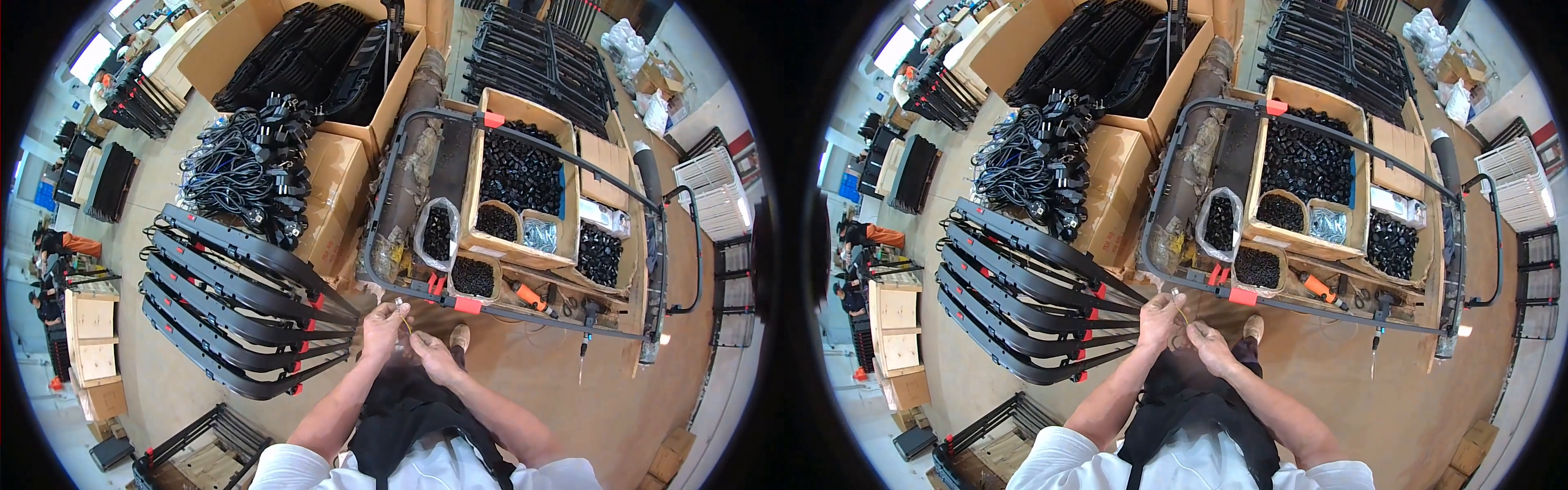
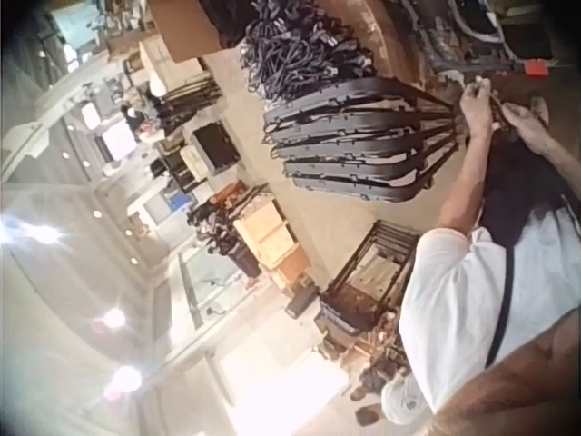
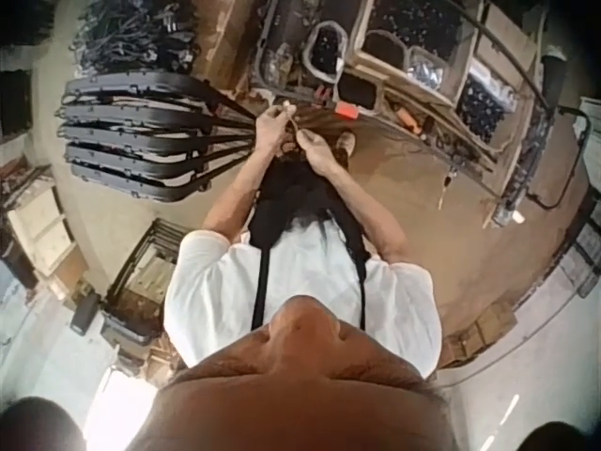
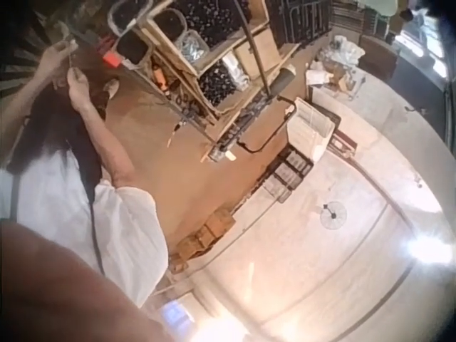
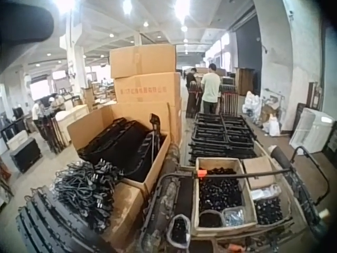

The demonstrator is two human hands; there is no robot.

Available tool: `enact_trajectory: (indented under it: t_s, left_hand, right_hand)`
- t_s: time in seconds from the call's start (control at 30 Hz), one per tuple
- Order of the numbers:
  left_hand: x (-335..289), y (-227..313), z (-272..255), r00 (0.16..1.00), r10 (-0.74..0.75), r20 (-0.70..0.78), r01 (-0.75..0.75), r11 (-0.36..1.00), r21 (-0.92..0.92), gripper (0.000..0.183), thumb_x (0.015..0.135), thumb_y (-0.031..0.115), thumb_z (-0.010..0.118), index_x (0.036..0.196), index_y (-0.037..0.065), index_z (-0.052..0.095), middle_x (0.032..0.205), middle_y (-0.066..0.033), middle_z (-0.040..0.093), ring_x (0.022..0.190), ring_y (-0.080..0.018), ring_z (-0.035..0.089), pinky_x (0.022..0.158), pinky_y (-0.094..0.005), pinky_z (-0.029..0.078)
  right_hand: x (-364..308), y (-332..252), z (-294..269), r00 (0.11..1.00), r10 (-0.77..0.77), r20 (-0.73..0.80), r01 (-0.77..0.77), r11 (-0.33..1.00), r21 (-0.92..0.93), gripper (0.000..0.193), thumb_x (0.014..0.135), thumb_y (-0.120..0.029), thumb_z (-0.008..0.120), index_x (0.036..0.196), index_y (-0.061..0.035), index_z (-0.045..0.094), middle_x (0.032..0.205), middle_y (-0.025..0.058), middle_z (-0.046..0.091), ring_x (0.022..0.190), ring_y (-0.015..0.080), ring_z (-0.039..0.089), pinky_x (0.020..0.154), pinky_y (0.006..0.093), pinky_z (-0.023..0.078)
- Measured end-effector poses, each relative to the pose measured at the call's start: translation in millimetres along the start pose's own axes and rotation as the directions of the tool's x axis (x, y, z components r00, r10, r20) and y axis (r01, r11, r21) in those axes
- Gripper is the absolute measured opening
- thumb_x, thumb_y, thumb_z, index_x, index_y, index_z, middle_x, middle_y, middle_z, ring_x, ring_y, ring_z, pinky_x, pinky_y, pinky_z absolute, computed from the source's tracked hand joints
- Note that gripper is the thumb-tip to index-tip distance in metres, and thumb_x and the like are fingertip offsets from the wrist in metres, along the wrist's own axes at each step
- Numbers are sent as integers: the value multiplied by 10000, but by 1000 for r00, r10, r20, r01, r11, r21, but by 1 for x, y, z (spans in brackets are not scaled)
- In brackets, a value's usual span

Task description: Assembling treadmill components using an electric screwdriver in a factory setting.

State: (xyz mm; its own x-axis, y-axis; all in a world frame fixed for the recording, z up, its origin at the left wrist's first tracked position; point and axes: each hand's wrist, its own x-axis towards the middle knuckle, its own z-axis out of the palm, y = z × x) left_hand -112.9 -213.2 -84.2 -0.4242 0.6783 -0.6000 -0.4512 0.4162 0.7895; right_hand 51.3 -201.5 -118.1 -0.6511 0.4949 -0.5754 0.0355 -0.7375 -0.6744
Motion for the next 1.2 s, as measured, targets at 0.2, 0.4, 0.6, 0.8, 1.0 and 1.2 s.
enact_trajectory:
  t_s: [0.2,0.4,0.6,0.8,1.0,1.2]
  left_hand:
    - [12,12,-3,1000,16,4,-17,992,128,225,1015,226,757,974,8,720,810,-34,719,610,-57,578,543,-254,470]
    - [9,26,-5,996,-14,90,6,996,86,256,1013,254,760,1064,4,749,879,-28,743,761,-70,634,666,-245,517]
    - [24,29,-17,967,-220,130,222,975,5,215,1042,229,720,1019,15,720,871,-23,710,685,-74,565,594,-241,483]
    - [9,25,-19,962,-194,191,239,938,-252,233,1071,254,672,1125,32,720,940,-11,716,722,-69,552,642,-228,462]
    - [16,14,-18,992,-93,87,95,995,-19,206,1073,239,671,1132,52,732,908,9,696,699,-48,528,629,-217,438]
    - [12,23,0,996,-73,-41,72,997,-40,189,1084,205,643,1092,35,725,734,34,610,582,-35,468,526,-206,386]
  right_hand:
    - [12,-6,7,1000,25,0,-25,1000,17,319,1131,-351,543,991,-98,678,885,-42,629,813,78,522,742,249,413]
    - [17,0,0,1000,-4,2,4,999,-45,344,1136,-374,524,1008,-85,659,892,5,631,839,113,564,767,269,441]
    - [16,-7,10,998,54,44,-59,991,117,362,1137,-385,522,1033,-67,662,943,26,632,913,154,603,885,315,502]
    - [14,-5,13,993,113,46,-122,948,294,339,1130,-398,541,1093,-93,685,948,-16,636,923,106,598,911,295,501]
    - [13,-7,16,990,131,50,-140,947,289,343,1135,-389,531,1089,-83,677,961,-10,628,940,108,594,930,307,505]
    - [20,-8,17,994,92,59,-106,942,319,338,1142,-368,521,1083,-69,668,966,-4,618,951,114,589,947,311,506]
